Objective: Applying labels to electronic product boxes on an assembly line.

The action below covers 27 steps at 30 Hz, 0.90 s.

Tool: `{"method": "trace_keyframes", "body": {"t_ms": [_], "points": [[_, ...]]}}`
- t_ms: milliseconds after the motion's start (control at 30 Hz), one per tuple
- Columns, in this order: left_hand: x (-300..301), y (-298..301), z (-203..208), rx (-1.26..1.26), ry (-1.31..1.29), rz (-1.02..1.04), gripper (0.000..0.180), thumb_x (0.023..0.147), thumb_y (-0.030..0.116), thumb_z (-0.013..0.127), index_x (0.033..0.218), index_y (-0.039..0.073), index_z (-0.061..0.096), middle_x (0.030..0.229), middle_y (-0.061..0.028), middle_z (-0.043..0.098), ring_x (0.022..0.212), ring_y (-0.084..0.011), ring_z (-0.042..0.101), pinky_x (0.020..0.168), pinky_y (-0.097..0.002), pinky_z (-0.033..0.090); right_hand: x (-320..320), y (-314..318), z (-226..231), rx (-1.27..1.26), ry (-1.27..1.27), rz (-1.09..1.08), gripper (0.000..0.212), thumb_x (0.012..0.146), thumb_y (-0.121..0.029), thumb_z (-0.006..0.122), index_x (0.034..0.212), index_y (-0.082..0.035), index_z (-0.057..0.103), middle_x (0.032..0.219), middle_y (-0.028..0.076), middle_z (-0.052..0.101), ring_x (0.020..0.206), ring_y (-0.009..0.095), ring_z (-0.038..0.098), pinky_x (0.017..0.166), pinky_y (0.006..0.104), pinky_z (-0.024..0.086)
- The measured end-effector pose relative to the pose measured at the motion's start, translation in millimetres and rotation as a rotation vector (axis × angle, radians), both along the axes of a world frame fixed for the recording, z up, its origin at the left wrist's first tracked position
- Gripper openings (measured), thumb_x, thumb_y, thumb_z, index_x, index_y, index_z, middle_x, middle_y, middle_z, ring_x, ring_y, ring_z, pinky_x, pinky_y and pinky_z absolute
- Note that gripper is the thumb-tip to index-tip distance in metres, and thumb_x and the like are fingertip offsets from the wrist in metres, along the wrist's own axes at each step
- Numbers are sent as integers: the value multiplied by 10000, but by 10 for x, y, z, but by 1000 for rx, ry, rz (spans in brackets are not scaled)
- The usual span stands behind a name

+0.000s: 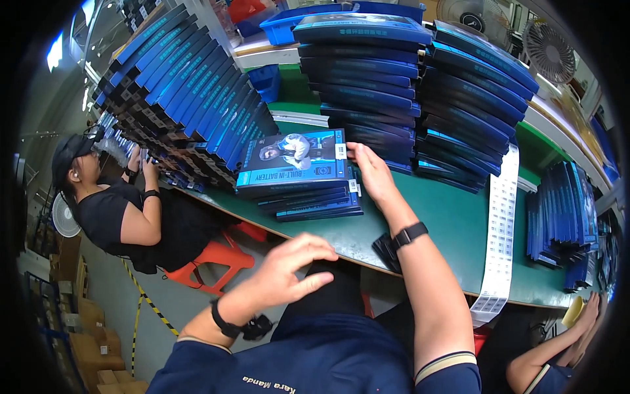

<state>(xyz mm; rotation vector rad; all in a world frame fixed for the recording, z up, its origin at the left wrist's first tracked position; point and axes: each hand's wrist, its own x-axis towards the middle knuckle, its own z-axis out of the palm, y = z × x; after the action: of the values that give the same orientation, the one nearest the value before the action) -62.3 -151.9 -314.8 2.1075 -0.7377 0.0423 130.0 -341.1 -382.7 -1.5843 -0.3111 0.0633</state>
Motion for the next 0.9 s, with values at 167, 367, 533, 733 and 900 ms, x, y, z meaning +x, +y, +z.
{"method": "trace_keyframes", "body": {"t_ms": [167, 367, 533, 733, 900], "points": [[-274, 92, -733, -535, 446, 342, 700, 954, 142, 655, 1532, 44, 274, 1512, -165, 360, 1303, -281, 485, 1055, -418, 446, 91, 92, 7, -62, 60, 130, 657, 1041, -571, 343, 1261, -19, 623, 1184, 102, 665, 1099, 198, 581, 1011, 335, 414], [-227, 181, -679, -722, 467, 336, 775, 1045, 288, 494, 1590, 90, -21, 1620, -218, 145, 1474, -314, 265, 1150, -414, 294, -553, -256, 162, -109, 320, 202, 665, 1037, -590, 325, 1354, -54, 557, 1253, 97, 618, 1146, 200, 552, 1023, 355, 412], [25, 273, -371, -997, 717, 205, 882, 1025, 569, 369, 1569, 87, -129, 1648, -202, 16, 1517, -329, 119, 1186, -496, 169, -1066, -334, 322, 104, 409, 286, 842, 975, -705, 301, 1545, -85, 287, 1455, 156, 466, 1291, 303, 481, 1078, 437, 378], [392, 223, -37, -905, 820, 296, 951, 934, 763, 329, 1559, 60, 189, 1588, -140, 280, 1450, -322, 272, 1155, -547, 209, -948, -75, 628, 141, 499, 350, 1033, 851, -847, 333, 1603, -206, 33, 1649, 157, 83, 1503, 393, 91, 1091, 749, 111], [654, 557, -298, -1080, 695, 405, 853, 968, 729, 270, 1473, 56, 406, 1466, -179, 454, 1387, -322, 363, 1132, -549, 227, -979, 398, 665, 173, 508, 255, 1050, 885, -786, 429, 1594, -188, -61, 1650, 169, 82, 1498, 393, 110, 1088, 715, 144]]}}
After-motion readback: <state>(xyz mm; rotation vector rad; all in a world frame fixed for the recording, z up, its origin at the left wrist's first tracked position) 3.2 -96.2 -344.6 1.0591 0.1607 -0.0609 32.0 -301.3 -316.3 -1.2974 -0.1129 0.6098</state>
